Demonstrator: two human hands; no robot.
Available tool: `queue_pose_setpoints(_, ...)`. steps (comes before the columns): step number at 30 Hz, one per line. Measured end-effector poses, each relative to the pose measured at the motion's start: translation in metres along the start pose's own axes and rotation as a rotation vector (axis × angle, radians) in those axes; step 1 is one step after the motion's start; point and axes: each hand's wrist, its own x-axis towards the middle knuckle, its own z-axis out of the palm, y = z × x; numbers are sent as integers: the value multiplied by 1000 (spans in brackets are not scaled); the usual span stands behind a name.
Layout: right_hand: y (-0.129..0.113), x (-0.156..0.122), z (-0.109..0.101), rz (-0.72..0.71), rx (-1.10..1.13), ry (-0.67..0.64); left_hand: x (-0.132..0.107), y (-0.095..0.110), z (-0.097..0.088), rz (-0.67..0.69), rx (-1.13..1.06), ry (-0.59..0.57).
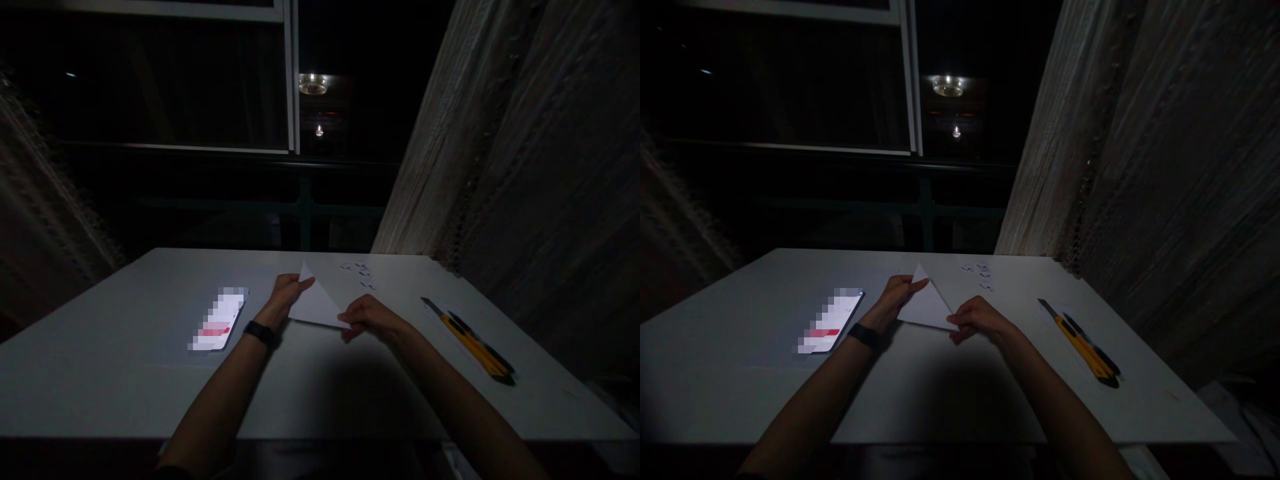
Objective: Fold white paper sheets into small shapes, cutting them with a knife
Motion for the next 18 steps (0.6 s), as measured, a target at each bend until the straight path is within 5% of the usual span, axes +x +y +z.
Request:
queue_pose_setpoints(11, -5, -10, -15, -30, -16, -108, 6, 2, -21, -18, -57, 159)
queue_pose_setpoints(18, -6, -2, -17, -137, 21, 130, 4, 2, -17, -29, -51, 131)
